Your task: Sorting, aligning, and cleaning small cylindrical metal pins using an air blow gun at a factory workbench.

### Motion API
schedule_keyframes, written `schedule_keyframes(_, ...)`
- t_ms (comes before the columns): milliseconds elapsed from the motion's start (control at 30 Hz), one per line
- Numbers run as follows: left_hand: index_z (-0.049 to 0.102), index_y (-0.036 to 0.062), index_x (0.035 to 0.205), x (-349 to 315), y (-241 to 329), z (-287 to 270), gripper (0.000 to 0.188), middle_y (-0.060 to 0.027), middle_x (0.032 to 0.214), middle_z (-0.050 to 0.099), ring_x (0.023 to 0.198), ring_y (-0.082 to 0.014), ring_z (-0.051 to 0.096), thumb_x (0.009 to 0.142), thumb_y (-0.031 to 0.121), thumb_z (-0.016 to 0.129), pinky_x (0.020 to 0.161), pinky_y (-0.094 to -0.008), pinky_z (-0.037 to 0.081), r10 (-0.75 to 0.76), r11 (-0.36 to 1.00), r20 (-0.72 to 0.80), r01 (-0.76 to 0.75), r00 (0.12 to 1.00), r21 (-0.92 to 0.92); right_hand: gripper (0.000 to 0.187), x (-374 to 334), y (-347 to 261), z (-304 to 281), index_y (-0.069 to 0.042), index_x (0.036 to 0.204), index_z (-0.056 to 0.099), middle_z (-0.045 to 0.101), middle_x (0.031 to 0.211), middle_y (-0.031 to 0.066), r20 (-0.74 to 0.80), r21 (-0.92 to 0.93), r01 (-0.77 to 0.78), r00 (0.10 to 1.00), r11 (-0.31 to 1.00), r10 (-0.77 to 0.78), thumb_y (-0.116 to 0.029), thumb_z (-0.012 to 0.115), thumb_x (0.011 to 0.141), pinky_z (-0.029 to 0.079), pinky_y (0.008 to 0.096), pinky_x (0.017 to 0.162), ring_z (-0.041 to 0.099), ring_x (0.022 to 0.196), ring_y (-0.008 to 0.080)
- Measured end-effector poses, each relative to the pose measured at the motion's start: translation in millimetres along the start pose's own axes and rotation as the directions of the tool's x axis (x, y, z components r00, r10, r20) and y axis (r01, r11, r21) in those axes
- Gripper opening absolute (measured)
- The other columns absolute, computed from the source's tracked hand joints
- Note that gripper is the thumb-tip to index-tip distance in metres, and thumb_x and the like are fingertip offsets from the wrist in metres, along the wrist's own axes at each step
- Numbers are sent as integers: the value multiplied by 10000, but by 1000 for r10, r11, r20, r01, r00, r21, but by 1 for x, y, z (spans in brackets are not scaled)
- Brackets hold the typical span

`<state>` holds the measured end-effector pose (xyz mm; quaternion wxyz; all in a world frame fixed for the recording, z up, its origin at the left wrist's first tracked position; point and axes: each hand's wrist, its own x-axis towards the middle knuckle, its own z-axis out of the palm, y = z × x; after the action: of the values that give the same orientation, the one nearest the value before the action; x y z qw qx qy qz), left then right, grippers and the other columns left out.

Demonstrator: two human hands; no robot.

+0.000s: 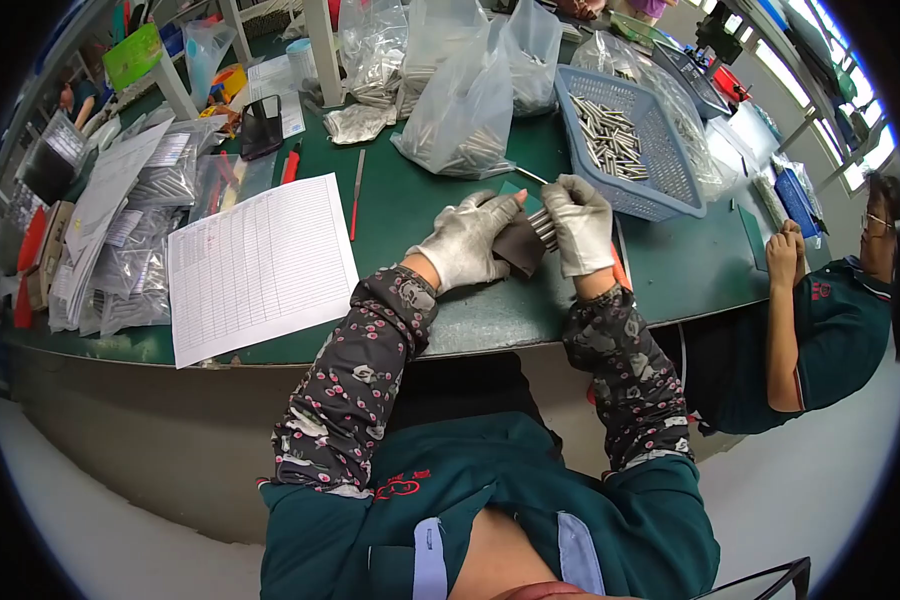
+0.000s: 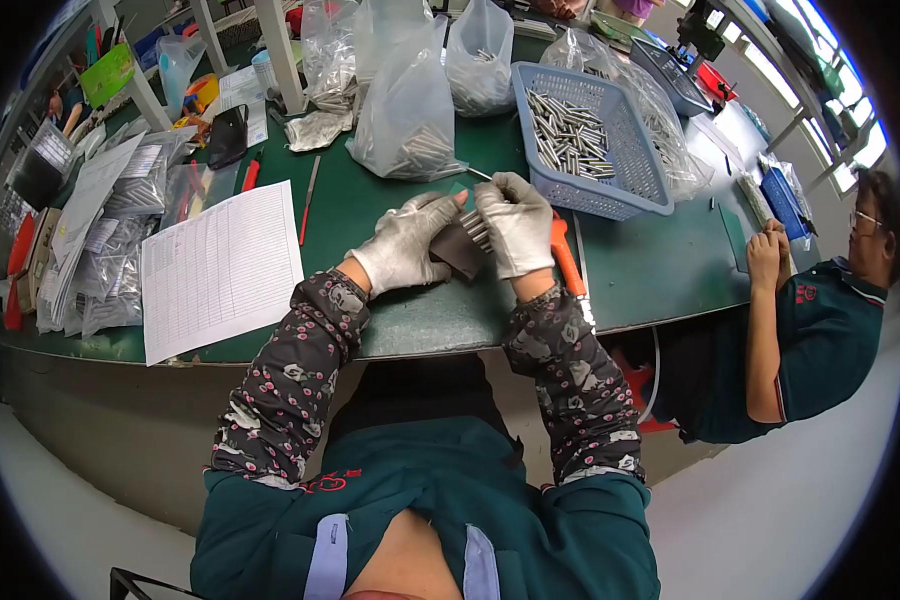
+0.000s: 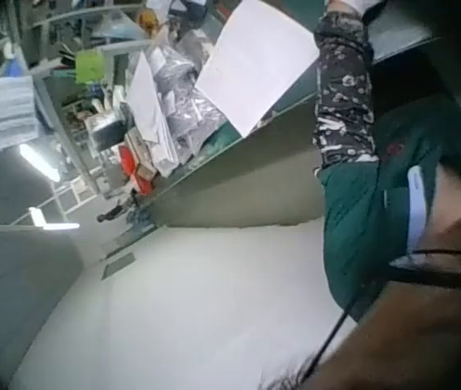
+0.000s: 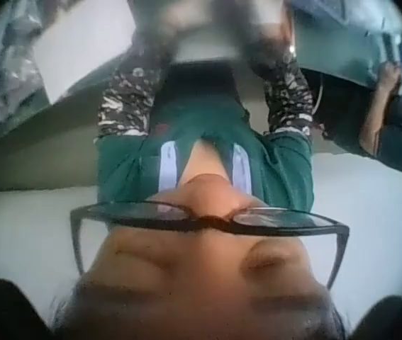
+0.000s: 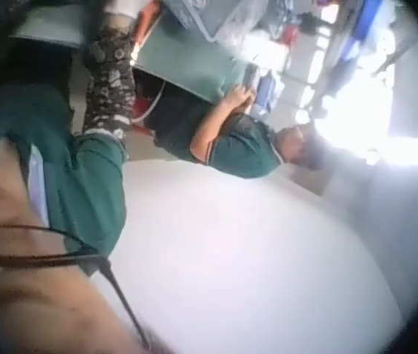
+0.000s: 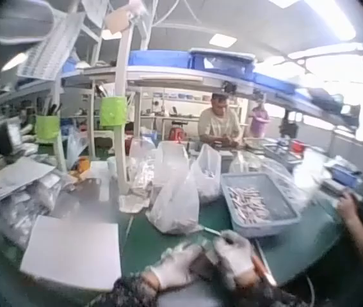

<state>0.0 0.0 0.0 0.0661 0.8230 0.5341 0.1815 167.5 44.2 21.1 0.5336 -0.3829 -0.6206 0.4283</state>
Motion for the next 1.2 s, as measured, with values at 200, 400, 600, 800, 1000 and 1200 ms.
schedule_keyframes(200,-4,46,1474,-21,-2,-5,1267,-244,1132,547,1076,-387,530,560,400,798,925,-430,429,-5,987,-130,-16,992,-158,99,-5,-10,23,-74,708,560,526,632,79,392,-474,666,746,576,-539,-91,656,725,443,381,523,548,627,279)
schedule_keyframes(400,-145,33,1443,-17,-10,27,1386,-261,1004,571,934,-408,578,523,411,820,818,-445,469,-77,975,-250,20,965,-222,95,-14,-15,29,-78,726,540,479,660,129,551,-532,748,661,396,-509,-96,630,707,371,443,525,504,623,327)
schedule_keyframes(600,-53,-50,1440,-6,0,19,1405,-266,1062,567,994,-379,567,462,416,842,893,-379,437,-63,945,-106,25,992,-326,107,-25,-15,24,-31,749,526,466,674,148,564,-375,822,569,428,-598,25,600,695,396,425,547,489,624,339)
schedule_keyframes(800,7,-39,1452,-8,1,2,1429,-234,1105,577,1035,-345,567,407,427,863,902,-350,443,-153,949,104,175,983,-263,125,-18,-16,31,-22,720,491,481,679,138,610,-392,837,548,383,-573,36,598,687,406,399,566,502,649,328)
schedule_keyframes(1000,78,-42,1450,-3,0,6,1391,-208,1101,587,1014,-317,584,399,412,867,894,-342,453,-146,939,30,148,989,-310,117,-18,-15,28,-31,721,508,495,676,133,620,-373,847,532,380,-577,31,597,677,404,410,552,504,631,324)
schedule_keyframes(1200,73,-83,1432,-6,5,12,1437,-213,1093,571,1013,-320,573,373,481,865,894,-335,452,-121,985,43,125,992,-118,111,-21,-16,28,-38,749,533,504,683,132,612,-354,838,543,414,-576,16,609,688,402,416,544,499,617,327)
